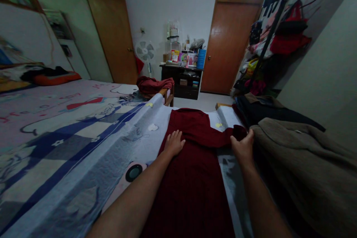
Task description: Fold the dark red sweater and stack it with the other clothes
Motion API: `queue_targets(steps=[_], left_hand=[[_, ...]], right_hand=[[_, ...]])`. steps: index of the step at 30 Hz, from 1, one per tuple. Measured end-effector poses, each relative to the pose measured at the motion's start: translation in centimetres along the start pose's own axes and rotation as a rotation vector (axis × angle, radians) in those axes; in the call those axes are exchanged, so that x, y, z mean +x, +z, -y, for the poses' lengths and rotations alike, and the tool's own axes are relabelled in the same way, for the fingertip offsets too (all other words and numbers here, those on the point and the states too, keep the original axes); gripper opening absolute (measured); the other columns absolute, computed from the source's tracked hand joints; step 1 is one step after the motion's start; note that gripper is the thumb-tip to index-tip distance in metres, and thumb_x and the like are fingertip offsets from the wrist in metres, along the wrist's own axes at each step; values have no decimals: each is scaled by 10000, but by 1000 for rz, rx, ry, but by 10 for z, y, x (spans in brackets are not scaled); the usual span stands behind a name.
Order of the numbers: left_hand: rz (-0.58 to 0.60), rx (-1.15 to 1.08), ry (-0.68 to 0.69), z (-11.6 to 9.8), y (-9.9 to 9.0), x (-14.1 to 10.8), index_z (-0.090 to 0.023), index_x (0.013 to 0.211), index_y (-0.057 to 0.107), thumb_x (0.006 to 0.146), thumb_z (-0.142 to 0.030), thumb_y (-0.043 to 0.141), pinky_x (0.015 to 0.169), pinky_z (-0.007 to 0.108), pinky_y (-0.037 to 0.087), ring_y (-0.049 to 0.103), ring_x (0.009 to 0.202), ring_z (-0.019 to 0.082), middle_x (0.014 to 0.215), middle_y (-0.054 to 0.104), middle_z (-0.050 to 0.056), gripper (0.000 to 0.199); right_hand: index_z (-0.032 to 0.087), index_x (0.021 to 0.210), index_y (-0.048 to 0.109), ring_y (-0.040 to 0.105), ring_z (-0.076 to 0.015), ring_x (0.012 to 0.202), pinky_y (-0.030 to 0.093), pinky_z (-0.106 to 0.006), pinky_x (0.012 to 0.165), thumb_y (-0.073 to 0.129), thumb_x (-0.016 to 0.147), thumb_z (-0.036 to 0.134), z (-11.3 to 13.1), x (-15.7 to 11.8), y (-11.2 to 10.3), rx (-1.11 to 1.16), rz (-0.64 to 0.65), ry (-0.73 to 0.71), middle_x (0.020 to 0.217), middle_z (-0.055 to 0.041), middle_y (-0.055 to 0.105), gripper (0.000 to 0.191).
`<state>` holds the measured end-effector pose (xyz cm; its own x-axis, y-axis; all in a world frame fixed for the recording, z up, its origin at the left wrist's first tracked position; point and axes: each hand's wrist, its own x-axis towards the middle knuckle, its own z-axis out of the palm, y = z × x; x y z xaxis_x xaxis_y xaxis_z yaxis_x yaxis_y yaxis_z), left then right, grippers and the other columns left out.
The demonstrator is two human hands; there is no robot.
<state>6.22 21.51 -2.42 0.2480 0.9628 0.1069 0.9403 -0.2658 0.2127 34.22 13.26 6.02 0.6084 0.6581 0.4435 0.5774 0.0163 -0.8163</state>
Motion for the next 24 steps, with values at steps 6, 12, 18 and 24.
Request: queue_targets(steps=[6,12,18,24], left_hand=[[-73,24,8,1,8,-6,-152,1449,373,955,-431,357,1154,446,239,309,1409,254,1534,341,101,567],[-69,44,8,-1,3,-7,-155,1448,375,956,-416,366,1158,440,239,299,1415,246,1534,343,94,556],[-80,25,19,2,7,-8,-173,1441,387,952,-424,376,1164,431,231,297,1416,240,1529,355,84,550],[-124,-103,-91,7,0,18,-179,1368,476,987,-444,264,1102,368,330,442,1319,207,1430,499,83,510]], right_hand=[[104,1351,417,439,-303,1263,390,-451,1038,488,816,292,34,-29,14,-224,41,-336,1363,-199,442,572],[136,1240,570,453,-231,1280,330,-383,1079,395,902,224,54,-28,105,-379,639,-454,1366,-135,536,390],[186,1471,338,178,-274,1443,173,-487,1135,405,941,385,36,-32,165,-597,768,-315,1571,-87,248,570],[211,1436,416,181,-300,1437,118,-497,1133,333,953,472,14,-42,170,-656,745,-300,1555,-96,289,555]])
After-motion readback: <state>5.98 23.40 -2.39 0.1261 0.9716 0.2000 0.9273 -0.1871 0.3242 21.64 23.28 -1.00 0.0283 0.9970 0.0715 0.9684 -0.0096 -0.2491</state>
